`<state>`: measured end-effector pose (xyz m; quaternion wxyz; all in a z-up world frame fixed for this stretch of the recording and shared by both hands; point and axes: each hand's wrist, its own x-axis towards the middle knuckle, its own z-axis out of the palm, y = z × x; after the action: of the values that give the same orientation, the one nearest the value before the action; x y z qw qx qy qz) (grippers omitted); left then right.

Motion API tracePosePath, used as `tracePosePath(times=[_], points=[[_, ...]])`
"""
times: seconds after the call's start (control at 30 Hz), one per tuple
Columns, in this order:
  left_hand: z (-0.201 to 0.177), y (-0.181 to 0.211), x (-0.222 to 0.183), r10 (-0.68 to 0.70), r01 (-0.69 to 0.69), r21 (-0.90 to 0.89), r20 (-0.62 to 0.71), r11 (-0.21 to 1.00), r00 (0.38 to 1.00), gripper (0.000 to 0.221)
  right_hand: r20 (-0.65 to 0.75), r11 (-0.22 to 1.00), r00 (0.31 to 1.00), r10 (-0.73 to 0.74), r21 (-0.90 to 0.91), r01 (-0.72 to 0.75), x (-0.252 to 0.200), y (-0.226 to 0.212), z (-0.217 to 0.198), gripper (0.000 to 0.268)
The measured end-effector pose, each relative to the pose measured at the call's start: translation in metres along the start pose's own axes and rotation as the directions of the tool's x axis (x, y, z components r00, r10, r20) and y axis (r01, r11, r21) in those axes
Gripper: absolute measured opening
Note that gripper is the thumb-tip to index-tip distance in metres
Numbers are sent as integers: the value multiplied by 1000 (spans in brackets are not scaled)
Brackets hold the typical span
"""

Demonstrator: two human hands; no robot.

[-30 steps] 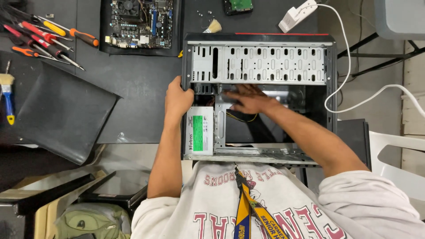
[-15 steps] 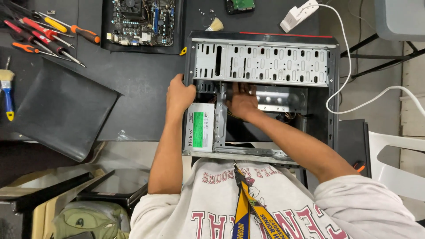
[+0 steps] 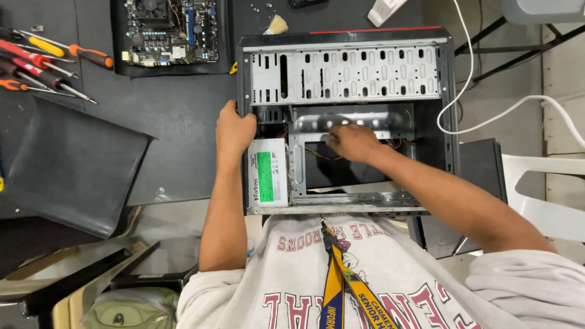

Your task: Installing a motherboard, RAM modules, and a CPU cooler into a computer case using a screwdriver.

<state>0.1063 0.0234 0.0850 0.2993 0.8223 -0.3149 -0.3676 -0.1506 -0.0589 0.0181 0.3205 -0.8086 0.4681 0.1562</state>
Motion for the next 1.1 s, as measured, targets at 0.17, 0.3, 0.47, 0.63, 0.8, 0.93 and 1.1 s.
tracePosePath(times=[0.17,0.3,0.47,0.63,0.8,0.93,1.1], points=[[1,-4,0,3,-3,10,1,1000,1000,41,21,925,987,-160,-347,157,24,55,55,44],[-1,5,-7,36,-36,4,-21,999,999,39,-193,931,970,-149,-359,72,18,34,48,53],[1,-2,0,63,-63,21,-15,998,998,37,-120,972,988,-94,-228,65,24,23,11,77],[0,-6,6,35,-37,84,27,996,999,49,-88,978,996,-21,-207,2,65,41,44,80],[1,-7,9,-8,0,130,59,991,998,60,-163,965,978,-128,-249,84,48,32,33,61],[1,-5,7,-19,10,124,70,992,997,66,-180,950,964,-197,-277,142,64,52,48,64],[4,-9,12,18,-24,148,42,989,999,59,-205,931,955,-214,-340,135,64,55,48,63]])
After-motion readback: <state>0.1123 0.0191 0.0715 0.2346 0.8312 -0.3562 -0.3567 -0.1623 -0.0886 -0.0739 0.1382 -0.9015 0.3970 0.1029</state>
